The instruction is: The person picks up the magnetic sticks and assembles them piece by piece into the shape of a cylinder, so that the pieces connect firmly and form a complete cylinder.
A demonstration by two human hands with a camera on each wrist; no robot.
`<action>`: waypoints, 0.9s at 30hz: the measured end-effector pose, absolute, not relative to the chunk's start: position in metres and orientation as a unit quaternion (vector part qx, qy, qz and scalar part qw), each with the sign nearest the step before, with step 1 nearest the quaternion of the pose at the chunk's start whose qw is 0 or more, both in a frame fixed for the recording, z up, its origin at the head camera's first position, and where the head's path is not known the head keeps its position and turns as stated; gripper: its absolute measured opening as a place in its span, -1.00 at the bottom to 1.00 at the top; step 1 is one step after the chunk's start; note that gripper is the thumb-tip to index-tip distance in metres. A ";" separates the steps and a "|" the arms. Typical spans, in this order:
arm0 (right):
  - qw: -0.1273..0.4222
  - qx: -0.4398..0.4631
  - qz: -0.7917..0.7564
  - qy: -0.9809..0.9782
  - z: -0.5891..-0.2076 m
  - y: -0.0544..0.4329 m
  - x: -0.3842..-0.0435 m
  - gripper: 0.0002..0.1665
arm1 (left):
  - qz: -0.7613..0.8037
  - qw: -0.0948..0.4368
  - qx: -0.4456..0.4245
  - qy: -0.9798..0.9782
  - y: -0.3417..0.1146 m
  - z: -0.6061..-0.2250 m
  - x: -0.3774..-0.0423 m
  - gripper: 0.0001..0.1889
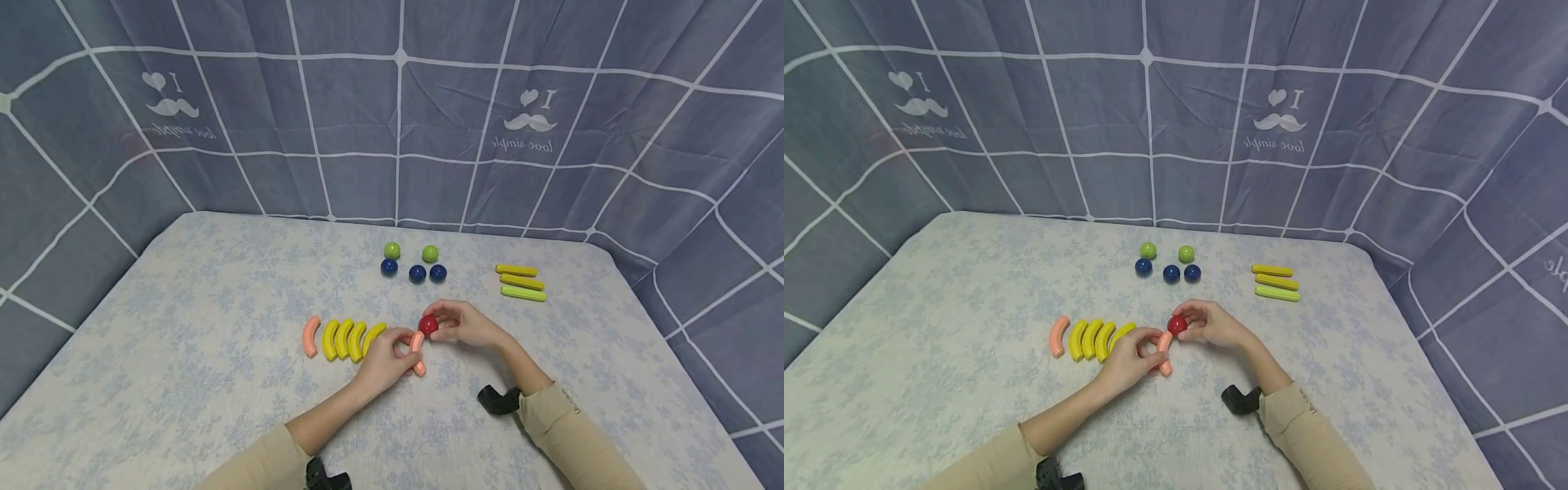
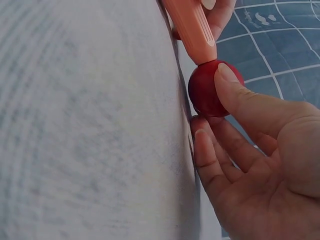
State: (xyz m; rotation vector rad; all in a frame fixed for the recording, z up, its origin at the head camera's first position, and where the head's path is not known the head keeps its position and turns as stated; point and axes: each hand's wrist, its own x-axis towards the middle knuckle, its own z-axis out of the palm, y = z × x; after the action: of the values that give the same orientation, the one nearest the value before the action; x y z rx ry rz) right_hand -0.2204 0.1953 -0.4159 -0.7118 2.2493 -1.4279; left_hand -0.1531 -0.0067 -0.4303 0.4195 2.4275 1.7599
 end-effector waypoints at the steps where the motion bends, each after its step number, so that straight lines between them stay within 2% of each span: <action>1: 0.187 -0.256 -0.503 0.804 -0.416 0.195 -0.220 -0.55 | 0.581 0.058 0.140 0.799 -0.007 -0.431 -0.153 -0.66; 11: 0.183 -0.265 -0.489 0.811 -0.417 0.197 -0.222 -0.55 | 0.568 0.021 0.185 0.802 -0.010 -0.436 -0.159 -0.65; 18: 0.189 -0.265 -0.493 0.807 -0.417 0.196 -0.220 -0.53 | 0.571 0.033 0.190 0.798 -0.011 -0.439 -0.160 -0.54; 27: 0.223 -0.244 -0.551 0.766 -0.415 0.194 -0.218 -0.59 | 0.567 0.047 0.217 0.793 -0.012 -0.440 -0.164 -0.35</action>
State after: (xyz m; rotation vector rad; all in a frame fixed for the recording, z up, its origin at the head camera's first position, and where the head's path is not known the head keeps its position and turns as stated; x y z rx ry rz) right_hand -0.2181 0.1940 -0.4150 -0.6738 2.1145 -1.5218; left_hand -0.1638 -0.0115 -0.4402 0.6610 2.4208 1.7297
